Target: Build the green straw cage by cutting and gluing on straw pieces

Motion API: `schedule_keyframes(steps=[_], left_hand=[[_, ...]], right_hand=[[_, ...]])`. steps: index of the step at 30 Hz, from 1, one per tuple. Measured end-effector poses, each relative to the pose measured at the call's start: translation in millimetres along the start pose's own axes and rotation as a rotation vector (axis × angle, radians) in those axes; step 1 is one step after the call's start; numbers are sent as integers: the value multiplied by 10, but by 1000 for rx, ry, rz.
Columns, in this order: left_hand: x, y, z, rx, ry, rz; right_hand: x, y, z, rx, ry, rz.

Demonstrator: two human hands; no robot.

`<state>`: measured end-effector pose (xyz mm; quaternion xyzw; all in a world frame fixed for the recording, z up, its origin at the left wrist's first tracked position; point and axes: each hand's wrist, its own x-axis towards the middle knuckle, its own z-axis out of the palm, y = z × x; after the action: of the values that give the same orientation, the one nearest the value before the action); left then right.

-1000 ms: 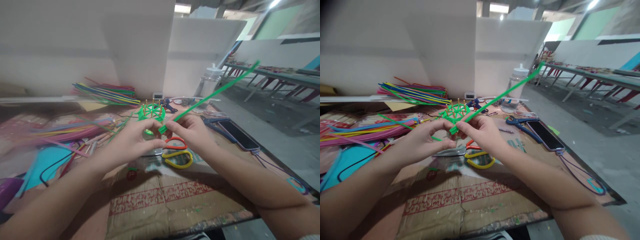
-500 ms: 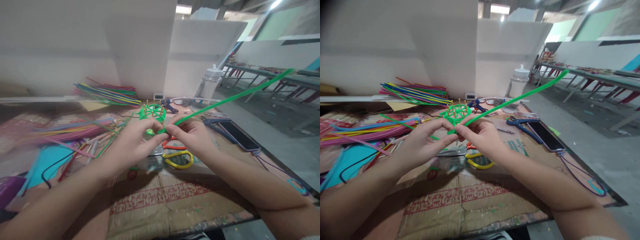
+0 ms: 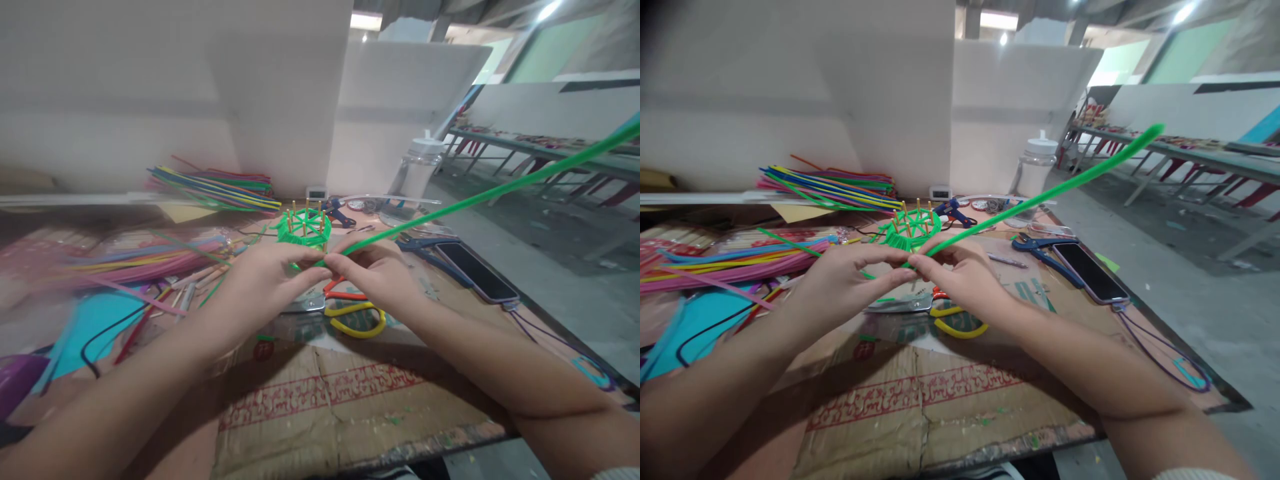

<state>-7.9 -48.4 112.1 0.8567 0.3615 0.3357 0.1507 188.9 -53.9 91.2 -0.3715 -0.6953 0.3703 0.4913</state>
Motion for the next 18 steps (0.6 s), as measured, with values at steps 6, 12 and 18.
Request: schedule_keyframes(steps=[6, 12, 18], left_hand=[[-34, 27, 41, 81, 41, 48], [-32, 58, 29, 53, -9, -2], [12, 4, -2, -47, -34, -32]], right_hand=[[-2, 56, 16, -23, -15, -3], [6, 44, -10, -114, 6, -47], [29, 37, -9, -25, -82, -4]])
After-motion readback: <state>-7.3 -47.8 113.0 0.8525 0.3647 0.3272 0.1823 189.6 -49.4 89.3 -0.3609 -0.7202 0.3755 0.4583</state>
